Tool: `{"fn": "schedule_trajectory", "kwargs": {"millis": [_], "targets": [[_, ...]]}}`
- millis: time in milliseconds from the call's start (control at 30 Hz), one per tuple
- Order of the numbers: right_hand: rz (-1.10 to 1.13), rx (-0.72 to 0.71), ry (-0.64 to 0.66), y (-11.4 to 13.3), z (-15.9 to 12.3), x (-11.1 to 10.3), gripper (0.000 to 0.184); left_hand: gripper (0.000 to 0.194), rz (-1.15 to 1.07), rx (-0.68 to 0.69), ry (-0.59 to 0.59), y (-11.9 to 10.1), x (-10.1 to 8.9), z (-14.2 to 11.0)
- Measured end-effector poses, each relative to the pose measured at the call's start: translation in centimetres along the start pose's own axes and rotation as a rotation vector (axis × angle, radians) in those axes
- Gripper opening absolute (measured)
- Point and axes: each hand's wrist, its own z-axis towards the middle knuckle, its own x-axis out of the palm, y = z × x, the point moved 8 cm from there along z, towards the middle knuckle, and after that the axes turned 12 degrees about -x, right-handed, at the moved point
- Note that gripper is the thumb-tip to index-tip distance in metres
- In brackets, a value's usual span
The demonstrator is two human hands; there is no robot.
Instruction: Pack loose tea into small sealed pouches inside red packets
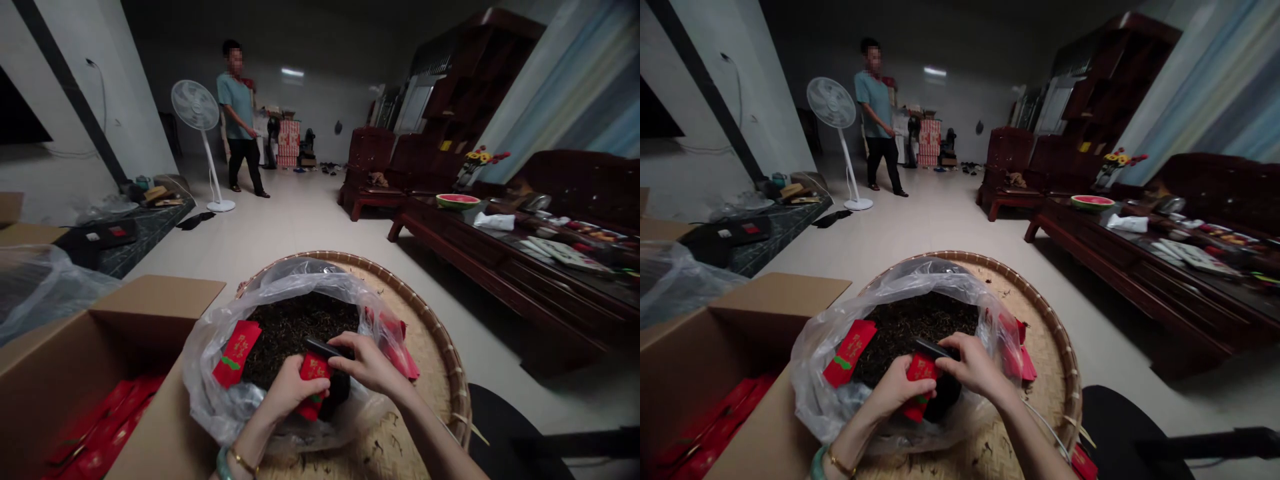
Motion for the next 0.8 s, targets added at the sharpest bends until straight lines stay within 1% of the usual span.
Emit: {"fn": "schedule_trajectory", "kwargs": {"millis": [133,233,400,533,667,800], "targets": [[0.037,0.068,-0.006,-0.9,-0.3,-0.1,0.028,0.035,-0.015,-0.008,0.023,0.3,0.0,0.2],[0.045,0.078,0.002,-1.2,-0.6,-0.2,0.033,0.037,-0.028,0.000,0.034,0.5,0.1,0.2],[0.004,0.027,0.003,-0.4,-0.5,-0.1,0.021,0.036,-0.031,-0.029,0.012,0.6,0.1,0.1],[0.006,0.017,0.000,-0.1,-0.5,-0.2,0.023,0.036,-0.027,0.003,0.026,0.1,0.1,0.0],[0.027,0.013,-0.024,-0.4,-0.6,-0.3,0.020,0.035,-0.020,-0.013,-0.005,0.3,-0.2,0.1],[0.047,0.029,-0.037,-0.7,-0.7,-0.2,0.021,0.036,-0.013,-0.023,0.000,0.5,-0.1,0.2]]}}
